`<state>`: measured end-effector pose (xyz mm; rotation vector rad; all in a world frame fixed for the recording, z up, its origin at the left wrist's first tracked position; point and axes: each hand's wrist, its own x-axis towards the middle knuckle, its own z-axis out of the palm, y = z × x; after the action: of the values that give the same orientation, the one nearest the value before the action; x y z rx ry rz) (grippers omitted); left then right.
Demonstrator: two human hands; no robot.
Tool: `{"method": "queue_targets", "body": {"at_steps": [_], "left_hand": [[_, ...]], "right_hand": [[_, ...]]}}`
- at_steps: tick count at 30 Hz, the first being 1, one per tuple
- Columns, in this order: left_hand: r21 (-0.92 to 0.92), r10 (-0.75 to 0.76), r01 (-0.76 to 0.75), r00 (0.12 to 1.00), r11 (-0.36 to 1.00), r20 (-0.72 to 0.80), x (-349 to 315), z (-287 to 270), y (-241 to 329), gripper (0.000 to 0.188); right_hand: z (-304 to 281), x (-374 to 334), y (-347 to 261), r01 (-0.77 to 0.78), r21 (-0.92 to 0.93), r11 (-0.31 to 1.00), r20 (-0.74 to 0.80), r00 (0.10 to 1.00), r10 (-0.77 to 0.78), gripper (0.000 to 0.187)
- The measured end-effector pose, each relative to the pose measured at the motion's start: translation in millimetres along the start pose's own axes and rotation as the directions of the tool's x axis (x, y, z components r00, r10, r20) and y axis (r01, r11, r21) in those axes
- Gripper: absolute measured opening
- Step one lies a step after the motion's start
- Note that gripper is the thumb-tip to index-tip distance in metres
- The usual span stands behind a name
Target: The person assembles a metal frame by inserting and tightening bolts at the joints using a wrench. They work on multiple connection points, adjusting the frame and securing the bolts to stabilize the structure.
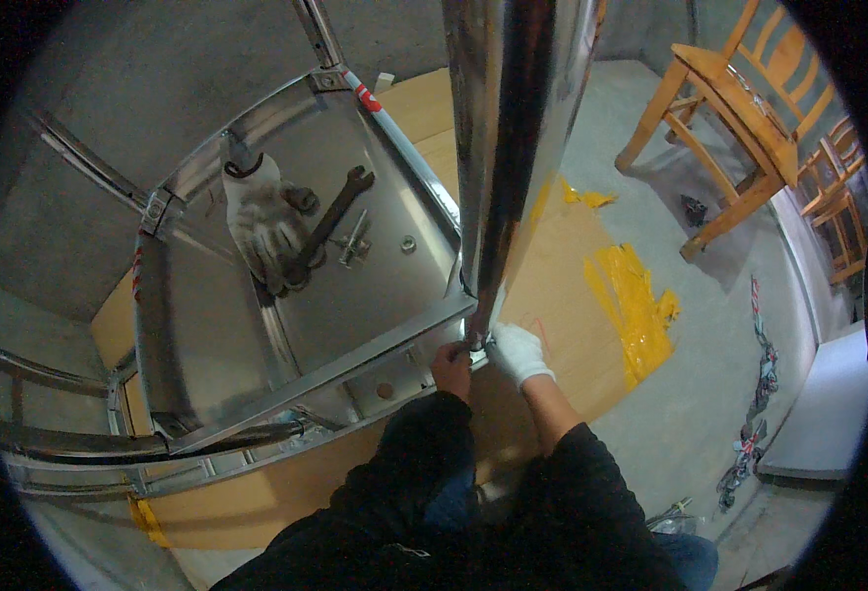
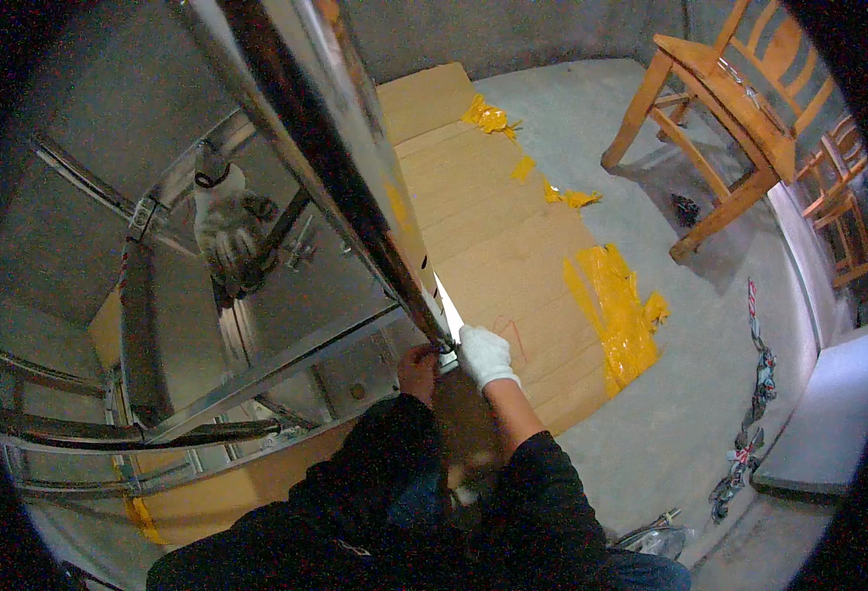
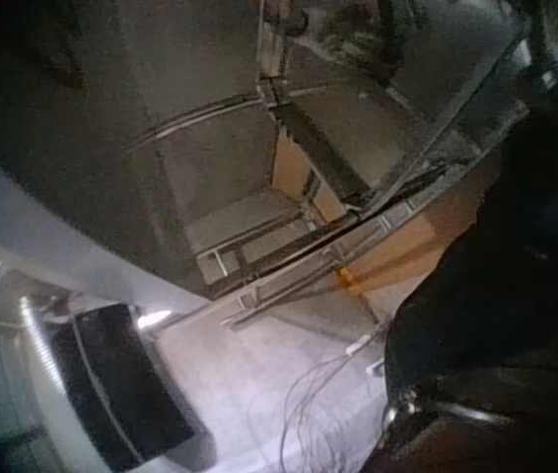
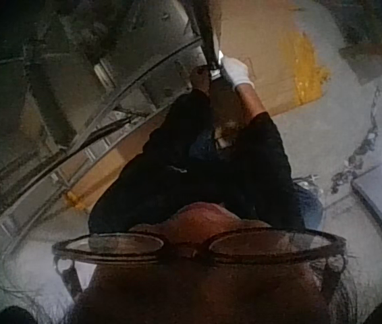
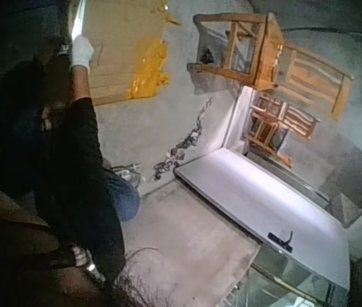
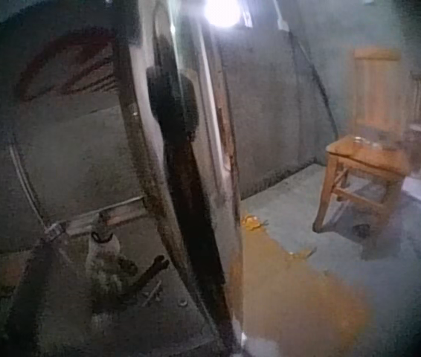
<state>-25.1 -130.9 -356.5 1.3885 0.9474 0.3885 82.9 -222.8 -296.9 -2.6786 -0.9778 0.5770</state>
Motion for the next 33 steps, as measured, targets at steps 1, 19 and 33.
{"method": "queue_targets", "body": {"at_steps": [1,19,33], "left_hand": [[-0.015,-0.002,0.003,1.0,1.0,0.016,0.1,-1.3,1.3,0.019],[0.253,0.296,-0.446,0.834,0.859,0.465,-23.0,-33.6,15.4,0.021],[0.28,0.16,-0.136,0.985,0.95,-0.061,97.9,-158.0,-19.5,0.018]], "right_hand": [[-0.3,1.0,-0.3,0.014,-0.01,1.0,-0.001,1.0,-0.014,0.015],[-18.4,-51.9,-22.9,0.027,0.64,0.768,-0.05,0.999,0.007,0.034],[-112.3,-52.4,-67.3,0.113,0.766,0.633,-0.189,0.98,0.054,0.045]]}}
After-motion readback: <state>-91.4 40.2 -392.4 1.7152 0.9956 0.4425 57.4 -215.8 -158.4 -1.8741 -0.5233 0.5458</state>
